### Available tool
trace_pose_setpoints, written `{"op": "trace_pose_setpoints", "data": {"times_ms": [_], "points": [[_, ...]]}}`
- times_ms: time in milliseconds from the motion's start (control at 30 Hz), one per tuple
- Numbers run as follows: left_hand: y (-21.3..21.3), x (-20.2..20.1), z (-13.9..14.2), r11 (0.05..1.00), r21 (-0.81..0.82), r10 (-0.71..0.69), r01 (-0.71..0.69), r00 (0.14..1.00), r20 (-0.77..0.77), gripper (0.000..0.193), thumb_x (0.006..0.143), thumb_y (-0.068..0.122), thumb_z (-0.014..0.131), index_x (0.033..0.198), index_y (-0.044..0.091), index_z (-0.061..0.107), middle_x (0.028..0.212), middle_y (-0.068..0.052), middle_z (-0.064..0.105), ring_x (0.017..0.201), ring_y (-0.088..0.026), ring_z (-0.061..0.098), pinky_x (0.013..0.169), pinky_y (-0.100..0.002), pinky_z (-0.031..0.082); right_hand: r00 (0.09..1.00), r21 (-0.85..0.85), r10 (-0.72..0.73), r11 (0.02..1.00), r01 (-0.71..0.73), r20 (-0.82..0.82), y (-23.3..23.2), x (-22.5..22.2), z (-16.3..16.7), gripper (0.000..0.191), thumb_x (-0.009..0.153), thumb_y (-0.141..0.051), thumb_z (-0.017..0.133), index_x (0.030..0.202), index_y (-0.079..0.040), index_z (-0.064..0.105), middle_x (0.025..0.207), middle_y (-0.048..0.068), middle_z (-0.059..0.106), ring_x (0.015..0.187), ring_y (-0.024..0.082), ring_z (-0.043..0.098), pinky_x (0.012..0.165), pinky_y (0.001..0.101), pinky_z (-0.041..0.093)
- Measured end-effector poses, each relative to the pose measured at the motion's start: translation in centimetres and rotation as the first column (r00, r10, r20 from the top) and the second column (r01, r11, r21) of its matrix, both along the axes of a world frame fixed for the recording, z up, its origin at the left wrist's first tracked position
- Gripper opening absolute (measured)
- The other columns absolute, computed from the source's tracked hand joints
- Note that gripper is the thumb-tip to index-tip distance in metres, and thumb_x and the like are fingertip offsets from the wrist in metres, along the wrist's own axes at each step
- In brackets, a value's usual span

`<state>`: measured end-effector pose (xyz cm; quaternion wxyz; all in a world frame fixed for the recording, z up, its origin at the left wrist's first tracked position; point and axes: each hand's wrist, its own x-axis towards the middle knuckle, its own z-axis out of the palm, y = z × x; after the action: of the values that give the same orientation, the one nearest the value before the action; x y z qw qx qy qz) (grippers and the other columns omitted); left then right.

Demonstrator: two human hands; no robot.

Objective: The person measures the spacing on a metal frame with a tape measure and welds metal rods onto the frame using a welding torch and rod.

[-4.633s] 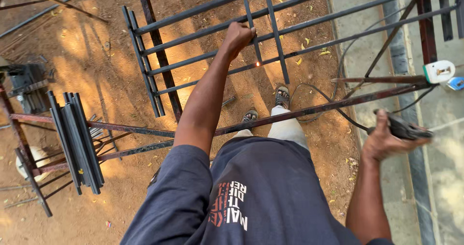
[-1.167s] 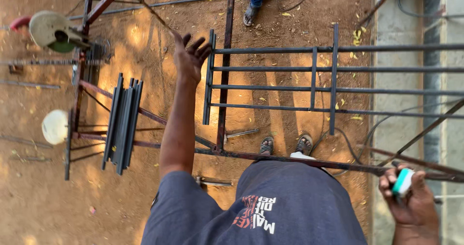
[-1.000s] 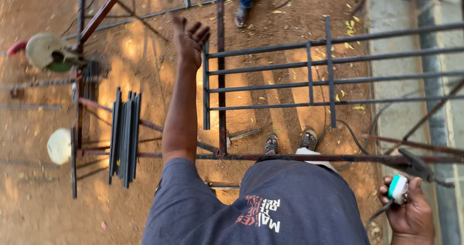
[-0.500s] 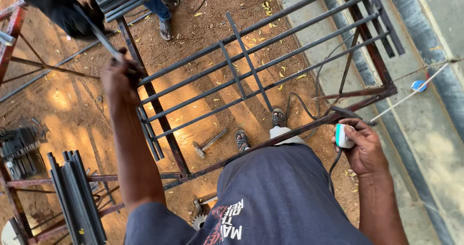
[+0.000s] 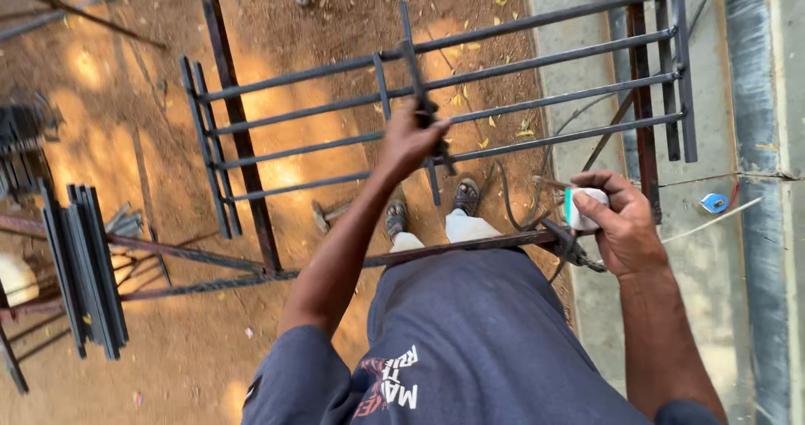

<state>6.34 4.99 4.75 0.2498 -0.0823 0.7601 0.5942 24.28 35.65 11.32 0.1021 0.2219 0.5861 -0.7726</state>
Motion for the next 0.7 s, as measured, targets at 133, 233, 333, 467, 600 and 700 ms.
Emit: {"op": "trace_pose_setpoints", "data": {"times_ms": [133,233,333,467,600,700], "points": [[5.0,-1.5,-1.6,0.952,-0.281,-0.096,0.122,0.99,0.104,0.035,0.09,0.026,0.074,0.112,0.002,0.062,0.092,-0.016,0.071,0.072,-0.023,0.07,0.059,-0.039,0.061,0.995,-0.066,0.065,0.996,-0.06,0.081,0.5,-2.7,1.5,0.034,0.091,-0.01,0.07,0.124,-0.004,0.061,0.103,0.004,0.068,0.086,0.014,0.069,0.063,0.0356,0.063],[6.5,-2.7,-2.8,0.88,-0.432,-0.193,0.196,0.98,0.051,0.04,0.092,0.031,0.077,0.109,-0.002,0.063,0.095,-0.019,0.07,0.079,-0.026,0.068,0.066,-0.042,0.06,0.973,-0.175,0.171,0.965,-0.197,-0.157,1.0,-4.5,3.1,0.042,0.088,-0.005,0.081,0.125,-0.001,0.061,0.112,0.008,0.07,0.1,0.013,0.07,0.083,0.0269,0.063],[7.3,-4.1,-3.8,0.827,-0.524,-0.195,0.205,0.978,0.074,0.05,0.087,0.034,0.08,0.111,-0.005,0.058,0.094,-0.02,0.069,0.082,-0.028,0.069,0.069,-0.044,0.061,0.943,-0.297,0.213,0.911,-0.286,-0.255,1.6,-6.2,4.4,0.042,0.084,-0.005,0.087,0.118,-0.002,0.063,0.107,0.014,0.075,0.096,0.018,0.075,0.072,0.0311,0.065],[7.8,-4.7,-4.7,0.779,-0.609,-0.199,0.148,0.98,-0.017,0.055,0.086,0.034,0.082,0.11,-0.008,0.056,0.095,-0.027,0.067,0.085,-0.035,0.07,0.071,-0.047,0.06,0.928,-0.321,0.255,0.885,-0.337,-0.271,1.4,-8.4,5.1,0.044,0.081,-0.005,0.09,0.117,0.0,0.065,0.107,0.015,0.076,0.089,0.017,0.074,0.064,0.0267,0.06],[7.6,-5.0,-5.4,0.811,-0.571,-0.188,0.127,0.981,-0.049,0.05,0.092,0.03,0.075,0.114,-0.01,0.054,0.094,-0.031,0.067,0.087,-0.038,0.073,0.068,-0.047,0.063,0.931,-0.33,0.251,0.883,-0.332,-0.265,-0.2,-10.2,6.4,0.044,0.089,-0.016,0.087,0.123,0.001,0.064,0.11,0.017,0.071,0.097,0.017,0.071,0.078,0.0299,0.06],[7.1,-5.4,-5.8,0.83,-0.532,-0.165,0.169,0.985,0.057,0.044,0.095,0.033,0.067,0.114,-0.005,0.056,0.087,-0.025,0.073,0.084,-0.035,0.076,0.071,-0.05,0.06,0.937,-0.431,0.229,0.84,-0.328,-0.265,-1.6,-11.1,9.1,0.046,0.095,-0.024,0.084,0.126,0.001,0.062,0.107,0.022,0.069,0.092,0.024,0.071,0.075,0.0331,0.059]]}}
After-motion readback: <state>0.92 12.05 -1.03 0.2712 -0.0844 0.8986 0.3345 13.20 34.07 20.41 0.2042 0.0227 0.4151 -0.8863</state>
